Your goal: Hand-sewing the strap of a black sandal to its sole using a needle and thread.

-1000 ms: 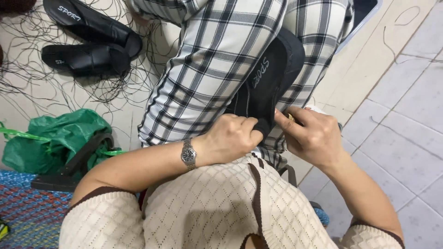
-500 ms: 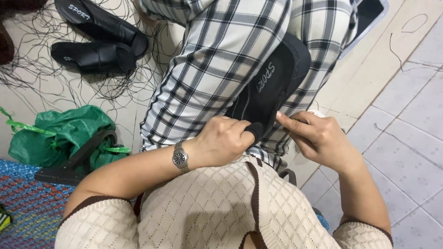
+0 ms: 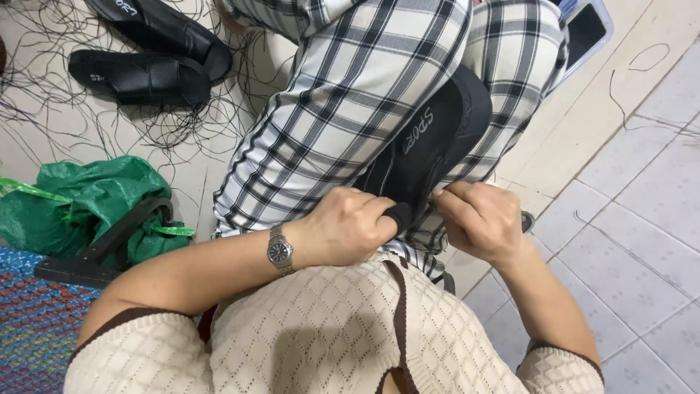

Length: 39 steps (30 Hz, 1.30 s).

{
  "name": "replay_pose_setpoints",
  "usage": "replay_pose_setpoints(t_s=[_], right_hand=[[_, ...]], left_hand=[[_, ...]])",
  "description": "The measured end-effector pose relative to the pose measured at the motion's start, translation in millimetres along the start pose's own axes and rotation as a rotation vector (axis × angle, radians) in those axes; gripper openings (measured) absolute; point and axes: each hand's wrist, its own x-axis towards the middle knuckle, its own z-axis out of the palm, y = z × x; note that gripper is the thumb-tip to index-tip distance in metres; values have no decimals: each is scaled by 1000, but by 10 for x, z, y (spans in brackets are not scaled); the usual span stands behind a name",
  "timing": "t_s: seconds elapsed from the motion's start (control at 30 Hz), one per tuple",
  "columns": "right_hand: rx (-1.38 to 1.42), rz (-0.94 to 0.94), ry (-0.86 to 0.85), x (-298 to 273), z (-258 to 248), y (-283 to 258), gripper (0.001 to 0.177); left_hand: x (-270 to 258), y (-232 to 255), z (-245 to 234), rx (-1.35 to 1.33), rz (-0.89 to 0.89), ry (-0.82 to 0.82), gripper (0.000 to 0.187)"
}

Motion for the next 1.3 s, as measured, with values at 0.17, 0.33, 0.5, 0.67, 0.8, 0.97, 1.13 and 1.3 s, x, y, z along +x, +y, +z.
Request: replay_pose_setpoints(t_s=[0.17, 0.33, 0.5, 0.67, 0.8, 0.97, 1.13, 1.3], right_hand=[[-151, -27, -90, 264, -112, -180, 27], [-188, 82, -144, 350, -139, -304, 24], [-405, 160, -145, 348, -315, -471, 22], [-598, 115, -162, 201, -215, -474, 13], [-391, 276, -328, 195, -207, -589, 10], [-259, 254, -128, 167, -127, -564, 23], [-216, 225, -98, 154, -61, -503, 30], [-396, 345, -353, 131, -673, -753, 48]], left_hand=[[20, 0, 5, -23, -2, -21, 15], [-114, -41, -79, -134, -93, -118, 11], [-124, -128, -677, -7, -216, -130, 5], [155, -102, -983, 383, -131, -72, 27], [290, -35, -966, -655, -402, -82, 13], [466, 70, -990, -818, -667, -192, 18], [310, -118, -642, -333, -623, -150, 8], [516, -12, -656, -291, -515, -364, 7]])
